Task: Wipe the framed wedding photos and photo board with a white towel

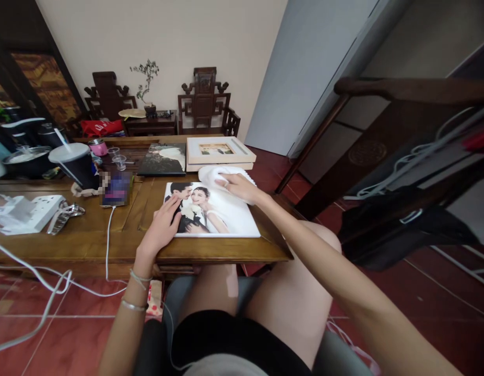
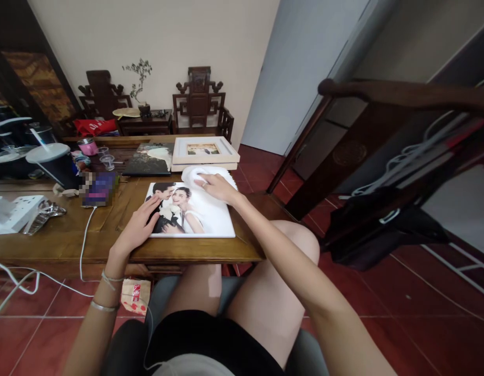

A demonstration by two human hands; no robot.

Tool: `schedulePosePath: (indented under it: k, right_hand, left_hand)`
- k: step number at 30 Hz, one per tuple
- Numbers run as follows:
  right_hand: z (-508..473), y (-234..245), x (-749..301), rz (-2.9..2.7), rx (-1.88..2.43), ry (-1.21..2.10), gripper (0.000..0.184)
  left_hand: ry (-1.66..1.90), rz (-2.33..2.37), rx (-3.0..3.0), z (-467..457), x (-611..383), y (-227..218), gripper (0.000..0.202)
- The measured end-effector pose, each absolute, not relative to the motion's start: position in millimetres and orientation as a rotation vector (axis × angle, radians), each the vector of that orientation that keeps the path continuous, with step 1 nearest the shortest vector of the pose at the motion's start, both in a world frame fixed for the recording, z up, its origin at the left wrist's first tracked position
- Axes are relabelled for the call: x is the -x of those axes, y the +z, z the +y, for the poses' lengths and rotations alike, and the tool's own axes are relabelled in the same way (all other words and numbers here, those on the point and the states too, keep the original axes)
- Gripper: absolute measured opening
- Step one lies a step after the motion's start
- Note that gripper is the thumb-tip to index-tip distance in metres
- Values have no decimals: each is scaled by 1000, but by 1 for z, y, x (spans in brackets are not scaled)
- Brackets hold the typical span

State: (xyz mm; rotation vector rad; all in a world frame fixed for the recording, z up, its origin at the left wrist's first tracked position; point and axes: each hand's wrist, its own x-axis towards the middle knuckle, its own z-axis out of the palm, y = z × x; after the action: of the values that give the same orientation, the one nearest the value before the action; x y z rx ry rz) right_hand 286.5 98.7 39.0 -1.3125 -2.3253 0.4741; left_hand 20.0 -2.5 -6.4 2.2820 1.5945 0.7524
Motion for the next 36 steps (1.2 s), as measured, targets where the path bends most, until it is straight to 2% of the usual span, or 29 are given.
schedulePosePath:
  k: [6,12,15,20,26,31,36]
  right_hand:
    - [32,27,-281,-2608,1157,255,37]
    - [-63,33,-283,-2746,1035,325,31]
    - [-60,38,-281,-2764,996,366,30]
    - [11,39,-261,-2731,1116,400,38]
    - [77,43,-228,-2659,1339,273,50]
    - [30,36,-222,-2701,1338,135,45]
    - [-53,39,-241,-2730,1184,266,36]
  left_hand:
    - [795,1576,-2283,0,-20,-11,50]
    - [792,1604,-2278,0,-21,-12,50]
    - [768,1601,-2281,-1,-22,-10,50]
    - [780,1585,-2298,-2,-20,-8,50]
    - [777,1585,-2285,-1,-18,-9,50]
    - [822,1558,-2265,1,-19,-12,50]
    - [828,1540,-2290,4,-18,-15,51]
